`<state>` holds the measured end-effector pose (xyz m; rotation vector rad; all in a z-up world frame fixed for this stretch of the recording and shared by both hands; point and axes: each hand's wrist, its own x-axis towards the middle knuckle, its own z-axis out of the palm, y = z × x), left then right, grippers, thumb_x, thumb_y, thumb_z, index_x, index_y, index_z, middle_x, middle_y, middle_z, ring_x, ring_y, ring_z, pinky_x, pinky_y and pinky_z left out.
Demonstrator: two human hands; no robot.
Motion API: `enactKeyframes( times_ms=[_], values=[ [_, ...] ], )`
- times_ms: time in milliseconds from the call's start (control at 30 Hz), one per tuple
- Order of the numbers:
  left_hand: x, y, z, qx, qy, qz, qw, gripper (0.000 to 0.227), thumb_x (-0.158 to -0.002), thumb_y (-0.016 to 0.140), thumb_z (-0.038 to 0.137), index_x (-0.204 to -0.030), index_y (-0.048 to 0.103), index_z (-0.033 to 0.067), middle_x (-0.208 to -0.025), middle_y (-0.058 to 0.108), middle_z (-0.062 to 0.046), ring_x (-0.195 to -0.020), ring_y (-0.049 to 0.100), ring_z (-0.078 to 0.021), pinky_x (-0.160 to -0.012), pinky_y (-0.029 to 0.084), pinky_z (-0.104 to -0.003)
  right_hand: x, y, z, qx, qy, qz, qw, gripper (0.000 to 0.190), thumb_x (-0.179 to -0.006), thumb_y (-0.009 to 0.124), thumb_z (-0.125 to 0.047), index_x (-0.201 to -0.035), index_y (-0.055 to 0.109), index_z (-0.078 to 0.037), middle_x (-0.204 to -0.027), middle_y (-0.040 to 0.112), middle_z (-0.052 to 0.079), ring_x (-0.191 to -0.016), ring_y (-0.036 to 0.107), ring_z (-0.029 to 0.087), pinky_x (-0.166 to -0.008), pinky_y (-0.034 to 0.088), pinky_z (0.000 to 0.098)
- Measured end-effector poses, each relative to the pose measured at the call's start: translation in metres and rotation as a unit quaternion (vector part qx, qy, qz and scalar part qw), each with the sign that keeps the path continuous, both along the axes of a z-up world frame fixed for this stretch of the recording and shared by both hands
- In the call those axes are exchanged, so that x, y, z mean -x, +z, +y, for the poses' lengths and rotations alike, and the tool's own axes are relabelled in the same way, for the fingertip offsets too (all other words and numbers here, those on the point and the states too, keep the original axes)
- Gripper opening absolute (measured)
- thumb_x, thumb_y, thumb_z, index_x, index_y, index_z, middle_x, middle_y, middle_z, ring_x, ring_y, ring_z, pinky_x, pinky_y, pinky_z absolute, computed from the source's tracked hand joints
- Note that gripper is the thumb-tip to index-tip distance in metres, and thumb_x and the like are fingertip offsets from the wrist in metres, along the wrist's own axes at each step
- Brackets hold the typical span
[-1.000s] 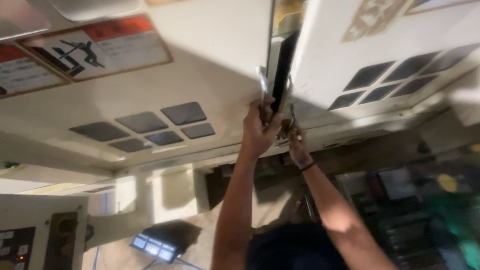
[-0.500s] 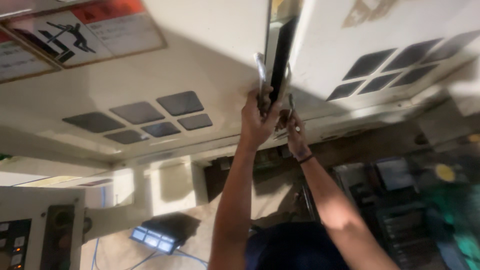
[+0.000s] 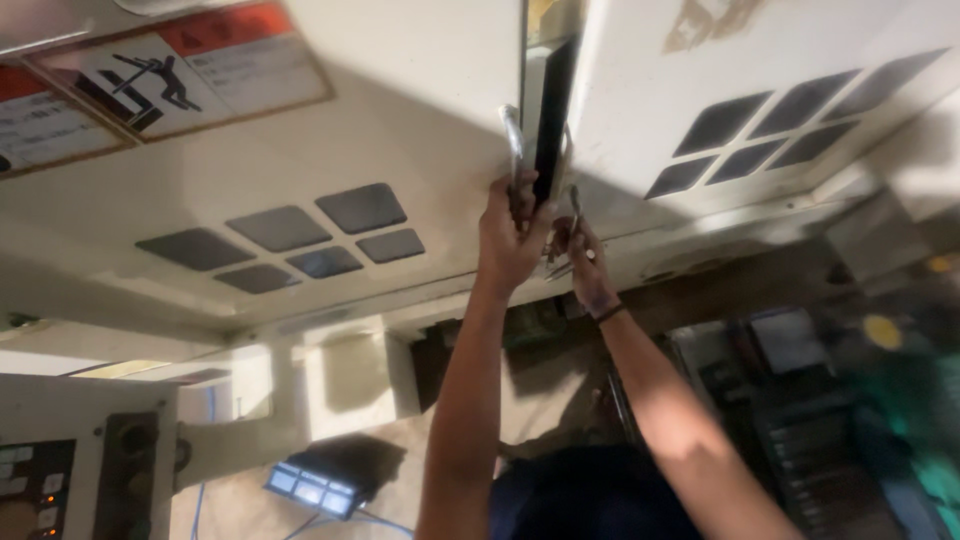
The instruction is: The person retrieves a metal rod from a tool rack and uses it to manipulate a latch on a large white machine. They open the machine's door, reach inside to adjust internal components, and then close the door.
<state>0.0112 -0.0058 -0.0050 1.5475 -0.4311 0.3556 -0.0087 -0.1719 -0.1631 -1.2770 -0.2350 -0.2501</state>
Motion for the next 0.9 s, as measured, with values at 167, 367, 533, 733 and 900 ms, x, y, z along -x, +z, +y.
enactKeyframes(
  times_ms=[167,367,533,733,900],
  values=[
    [-0.0015,-0.0029,0.0004,0.005,-0.013,0.017,1.000,0.041,-0.098,0.074,0.012,-0.132,0.054,0.0027,-0.078,0.047,0.004,-0.068,0.047,-0.0076,-0.060,0.041,-0.024,-0.0053,-0.0028,-0.0007,-0.004,0.008,-0.025,1.000,0.051,-0.111,0.051,-0.048,-0.130,0.057,-0.002,-0.091,0.051,0.000,-0.086,0.047,0.014,-0.081,0.044,0.0336],
    [-0.0025,-0.0061,-0.0006,-0.005,-0.020,0.018,1.000,0.038,-0.099,0.073,0.014,-0.131,0.054,0.0045,-0.079,0.047,0.005,-0.067,0.048,-0.0070,-0.059,0.042,-0.023,-0.0049,-0.0019,-0.0036,0.027,0.021,-0.018,0.999,0.057,-0.108,0.050,-0.054,-0.132,0.058,-0.002,-0.089,0.049,-0.001,-0.084,0.047,0.013,-0.078,0.046,0.0332],
    [-0.0018,-0.0063,-0.0001,0.002,-0.021,0.013,1.000,0.040,-0.098,0.073,0.014,-0.131,0.053,0.0036,-0.078,0.046,0.005,-0.067,0.046,-0.0073,-0.059,0.040,-0.024,-0.0040,0.0016,-0.0022,0.027,0.010,-0.018,0.999,0.058,-0.108,0.052,-0.055,-0.131,0.058,-0.003,-0.088,0.050,0.000,-0.084,0.047,0.013,-0.077,0.045,0.0327],
    [-0.0008,-0.0050,-0.0010,-0.002,-0.014,0.017,1.000,0.042,-0.098,0.073,0.014,-0.132,0.053,0.0033,-0.080,0.047,0.005,-0.068,0.048,-0.0066,-0.059,0.042,-0.023,-0.0040,0.0022,-0.0010,0.022,0.000,-0.011,1.000,0.059,-0.106,0.053,-0.058,-0.130,0.059,-0.004,-0.088,0.051,-0.001,-0.084,0.048,0.013,-0.077,0.044,0.0321],
    [-0.0015,-0.0046,-0.0013,-0.010,-0.022,0.035,0.999,0.038,-0.099,0.072,0.015,-0.129,0.052,0.0035,-0.077,0.048,0.005,-0.066,0.049,-0.0066,-0.057,0.041,-0.023,-0.0048,0.0065,-0.0006,0.059,-0.012,-0.013,0.998,0.063,-0.105,0.051,-0.062,-0.128,0.061,-0.004,-0.086,0.051,-0.001,-0.080,0.049,0.012,-0.073,0.044,0.0307]
  ],
)
